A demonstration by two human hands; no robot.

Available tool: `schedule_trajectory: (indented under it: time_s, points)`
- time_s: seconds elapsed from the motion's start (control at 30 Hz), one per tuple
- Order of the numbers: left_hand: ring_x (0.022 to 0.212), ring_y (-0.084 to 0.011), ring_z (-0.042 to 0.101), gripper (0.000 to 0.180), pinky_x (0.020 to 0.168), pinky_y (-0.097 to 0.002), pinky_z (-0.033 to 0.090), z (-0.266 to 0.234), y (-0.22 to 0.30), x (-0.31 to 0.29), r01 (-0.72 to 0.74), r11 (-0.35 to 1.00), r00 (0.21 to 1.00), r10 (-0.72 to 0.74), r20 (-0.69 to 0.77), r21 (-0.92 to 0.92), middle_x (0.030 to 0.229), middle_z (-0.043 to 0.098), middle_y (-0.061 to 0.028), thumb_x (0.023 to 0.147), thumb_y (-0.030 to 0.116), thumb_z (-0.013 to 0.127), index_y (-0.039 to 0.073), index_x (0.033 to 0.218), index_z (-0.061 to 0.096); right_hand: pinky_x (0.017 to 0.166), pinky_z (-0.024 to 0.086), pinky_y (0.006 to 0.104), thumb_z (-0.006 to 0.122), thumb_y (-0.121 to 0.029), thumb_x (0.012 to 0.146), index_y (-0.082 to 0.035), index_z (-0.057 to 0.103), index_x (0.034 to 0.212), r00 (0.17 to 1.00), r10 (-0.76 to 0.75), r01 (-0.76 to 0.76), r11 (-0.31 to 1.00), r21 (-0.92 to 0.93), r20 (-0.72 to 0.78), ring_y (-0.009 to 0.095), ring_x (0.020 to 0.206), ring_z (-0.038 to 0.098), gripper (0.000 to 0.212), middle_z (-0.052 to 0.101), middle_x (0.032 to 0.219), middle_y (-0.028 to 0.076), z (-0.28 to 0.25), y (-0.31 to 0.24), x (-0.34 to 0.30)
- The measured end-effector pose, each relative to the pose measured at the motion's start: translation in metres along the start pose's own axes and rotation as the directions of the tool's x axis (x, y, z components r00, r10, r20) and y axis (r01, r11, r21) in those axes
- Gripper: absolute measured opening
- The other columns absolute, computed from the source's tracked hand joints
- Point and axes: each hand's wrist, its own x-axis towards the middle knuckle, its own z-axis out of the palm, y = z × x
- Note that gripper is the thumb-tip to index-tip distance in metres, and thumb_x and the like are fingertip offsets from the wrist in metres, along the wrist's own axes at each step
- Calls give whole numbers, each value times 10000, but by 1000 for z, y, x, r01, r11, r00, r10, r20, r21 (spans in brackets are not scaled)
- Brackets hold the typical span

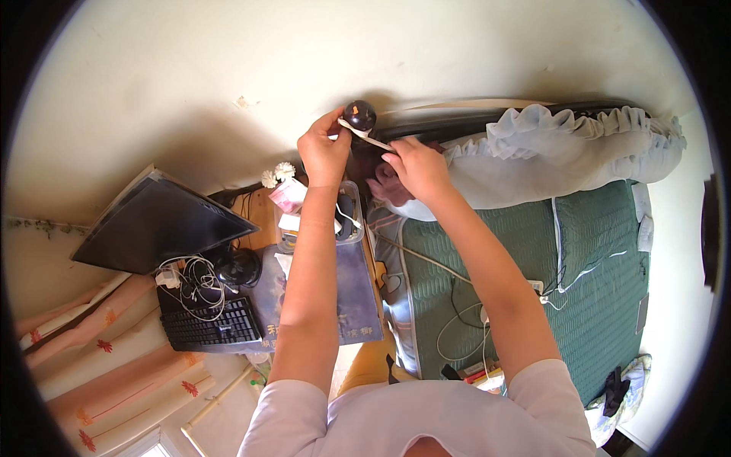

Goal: The person wipes a large grey decorative pillow using a small white cloth, then cleans the edges of a brown cloth bag and its surrounding surface near the wall.

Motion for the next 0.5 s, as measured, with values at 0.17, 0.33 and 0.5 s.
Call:
schedule_trajectory:
  time_s: [0.17,0.33,0.5]
  points:
    - [759,-207,699,328,701,-303,533,4,1,-3,45,996,999,-46,-5,-79,858,710,-151,739,-16,636,36,1057,698,604,500,423,567,-180,861,-108,654,833,995,-97,96,989,108,-4,309,689,640,116,663,783,77,3,12,-6]
    - [941,-230,656,455,769,-326,511,8,8,-31,70,996,997,-71,-21,-58,1099,633,-185,799,-28,574,-21,1252,532,582,487,425,560,-143,851,-109,657,812,996,-64,75,976,206,-62,298,677,636,110,657,763,69,-7,4,-24]
    - [1024,-208,583,403,740,-312,500,-2,30,-54,558,732,824,-543,158,-391,1119,612,-130,936,302,551,12,1213,509,575,483,412,570,-125,842,-96,654,813,989,-39,72,969,235,-145,299,662,628,93,650,753,79,-29,-12,-16]
